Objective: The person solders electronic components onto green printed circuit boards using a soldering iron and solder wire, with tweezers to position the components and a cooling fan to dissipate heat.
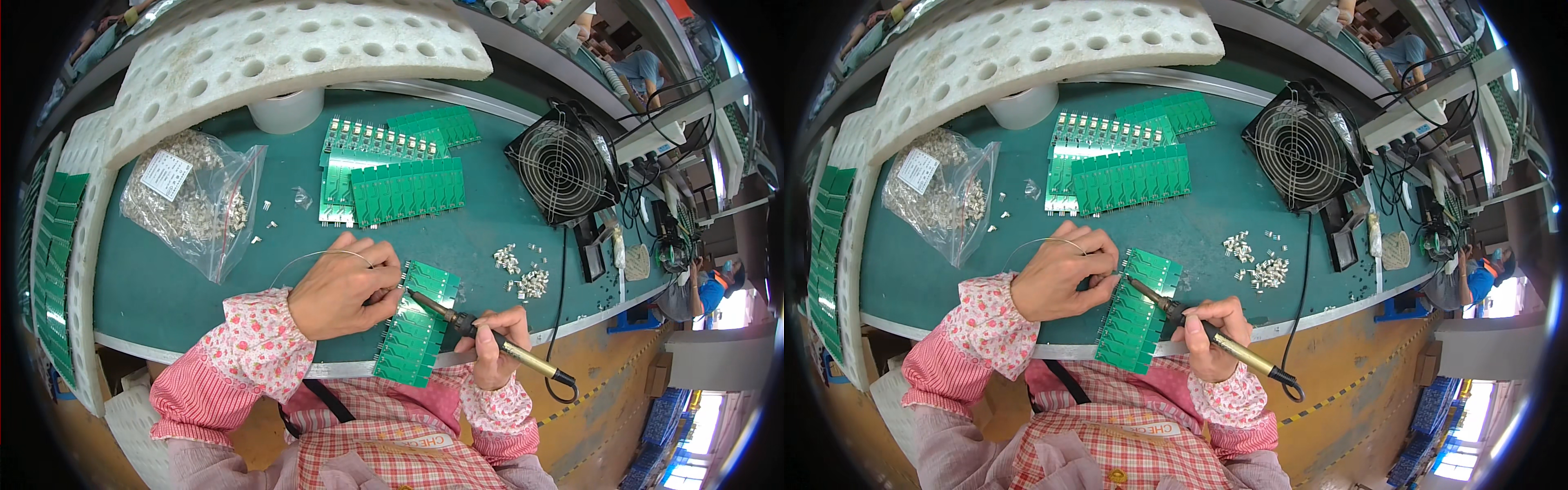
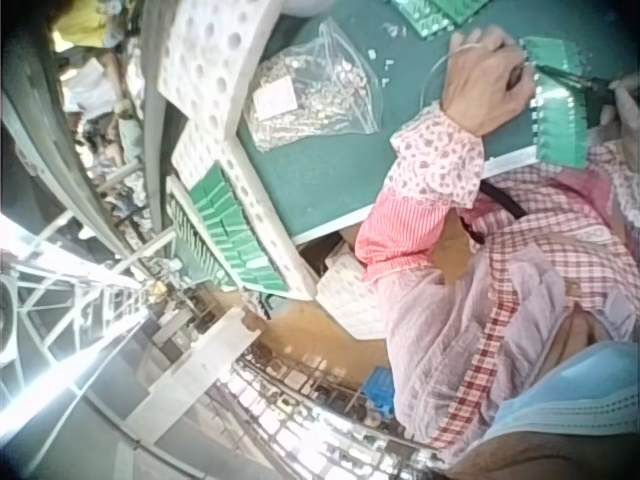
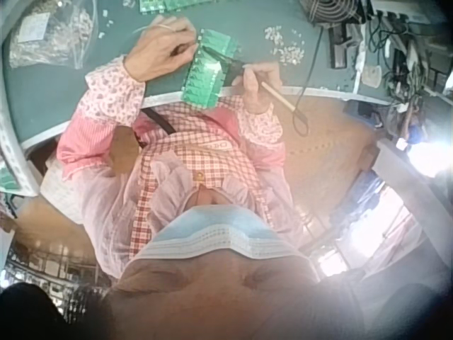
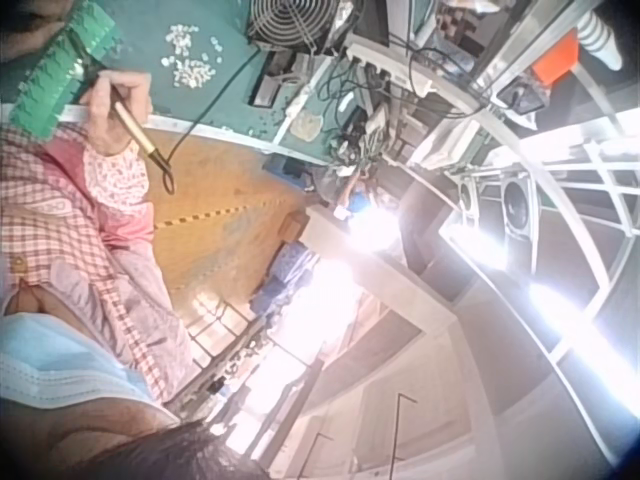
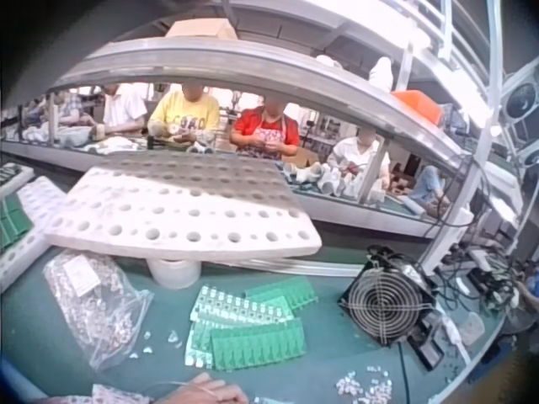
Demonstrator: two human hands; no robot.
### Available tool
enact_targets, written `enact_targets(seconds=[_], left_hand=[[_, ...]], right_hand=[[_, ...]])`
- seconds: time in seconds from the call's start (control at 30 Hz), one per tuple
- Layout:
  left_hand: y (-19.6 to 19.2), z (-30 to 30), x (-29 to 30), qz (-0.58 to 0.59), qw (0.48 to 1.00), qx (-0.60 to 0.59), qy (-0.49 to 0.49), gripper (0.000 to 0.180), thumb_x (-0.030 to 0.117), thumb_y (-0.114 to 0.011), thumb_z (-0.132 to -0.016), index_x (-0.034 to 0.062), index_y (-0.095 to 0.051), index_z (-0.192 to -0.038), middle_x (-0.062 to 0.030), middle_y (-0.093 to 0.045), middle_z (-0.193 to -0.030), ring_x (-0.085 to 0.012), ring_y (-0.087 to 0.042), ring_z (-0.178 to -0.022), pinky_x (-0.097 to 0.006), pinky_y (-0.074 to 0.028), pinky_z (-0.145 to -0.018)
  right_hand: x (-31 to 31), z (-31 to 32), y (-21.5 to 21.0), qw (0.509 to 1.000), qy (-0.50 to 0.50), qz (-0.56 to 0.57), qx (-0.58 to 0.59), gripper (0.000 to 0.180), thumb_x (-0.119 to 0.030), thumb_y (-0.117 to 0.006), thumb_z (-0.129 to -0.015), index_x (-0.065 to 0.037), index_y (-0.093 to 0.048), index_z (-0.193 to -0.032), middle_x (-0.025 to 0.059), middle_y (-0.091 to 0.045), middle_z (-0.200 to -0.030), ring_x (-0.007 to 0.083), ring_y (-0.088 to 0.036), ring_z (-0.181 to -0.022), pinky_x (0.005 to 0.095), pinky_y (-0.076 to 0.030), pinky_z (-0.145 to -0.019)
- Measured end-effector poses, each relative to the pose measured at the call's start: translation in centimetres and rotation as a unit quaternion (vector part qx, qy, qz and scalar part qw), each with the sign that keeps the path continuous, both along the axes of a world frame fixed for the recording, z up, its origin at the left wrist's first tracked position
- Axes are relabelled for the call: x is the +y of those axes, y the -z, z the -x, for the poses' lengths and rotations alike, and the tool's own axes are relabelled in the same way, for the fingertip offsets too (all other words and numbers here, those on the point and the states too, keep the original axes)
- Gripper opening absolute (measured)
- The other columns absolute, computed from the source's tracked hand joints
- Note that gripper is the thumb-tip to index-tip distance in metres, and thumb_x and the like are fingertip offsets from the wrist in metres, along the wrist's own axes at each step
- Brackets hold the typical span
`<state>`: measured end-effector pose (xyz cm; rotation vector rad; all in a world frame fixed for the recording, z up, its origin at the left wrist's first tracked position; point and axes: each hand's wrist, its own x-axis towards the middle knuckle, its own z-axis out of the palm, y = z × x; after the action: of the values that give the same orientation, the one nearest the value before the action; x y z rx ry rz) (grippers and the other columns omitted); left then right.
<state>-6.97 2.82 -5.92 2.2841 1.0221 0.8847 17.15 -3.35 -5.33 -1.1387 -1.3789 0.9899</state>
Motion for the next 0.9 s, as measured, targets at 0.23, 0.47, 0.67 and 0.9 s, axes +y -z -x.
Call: enact_targets(seconds=[0.23, 0.47, 0.67, 0.9], left_hand=[[-0.01, 0.03, 0.03, -0.005, 1.0, 0.003, 0.001, 0.013, 0.011, -0.071, -0.079, 0.0084, -0.058, -0.075, -0.0006, -0.056, -0.084, -0.0191, -0.052, -0.075, -0.034, -0.033, -0.071], [-0.17, 0.15, 0.13, 0.02, 1.0, -0.006, 0.0, 0.013, 0.011, -0.07, -0.079, 0.0083, -0.058, -0.076, -0.0006, -0.057, -0.086, -0.019, -0.053, -0.075, -0.034, -0.034, -0.07], [0.06, -0.11, 0.0, -0.006, 1.0, 0.0, -0.001, 0.015, 0.011, -0.07, -0.079, 0.0084, -0.057, -0.075, -0.0004, -0.056, -0.087, -0.0194, -0.053, -0.076, -0.034, -0.034, -0.071], [0.15, -0.26, 0.07, -0.013, 1.0, 0.012, 0.0, 0.017, 0.012, -0.071, -0.079, 0.0084, -0.055, -0.074, -0.0012, -0.055, -0.088, -0.0195, -0.053, -0.076, -0.034, -0.034, -0.072]], right_hand=[[0.09, -0.09, 0.31, 1.0, -0.007, -0.016, -0.003, 0.015, -0.009, -0.06, -0.091, 0.001, -0.049, -0.091, 0.0107, -0.063, -0.065, 0.0123, -0.06, -0.051, 0.0244, -0.046, -0.049], [-0.08, -0.16, 0.23, 0.999, 0.019, -0.007, 0.026, 0.016, -0.011, -0.059, -0.093, -0.001, -0.047, -0.094, 0.0101, -0.061, -0.067, 0.0122, -0.06, -0.053, 0.0243, -0.048, -0.05], [-0.08, 0.02, -0.04, 1.0, 0.005, 0.003, -0.009, 0.016, -0.012, -0.06, -0.093, 0.0, -0.049, -0.095, 0.0102, -0.063, -0.068, 0.0127, -0.063, -0.055, 0.0243, -0.05, -0.052], [-0.02, -0.14, 0.05, 1.0, 0.002, 0.002, -0.013, 0.015, -0.011, -0.06, -0.092, 0.0, -0.05, -0.094, 0.0096, -0.065, -0.07, 0.0119, -0.063, -0.056, 0.0238, -0.05, -0.052]])
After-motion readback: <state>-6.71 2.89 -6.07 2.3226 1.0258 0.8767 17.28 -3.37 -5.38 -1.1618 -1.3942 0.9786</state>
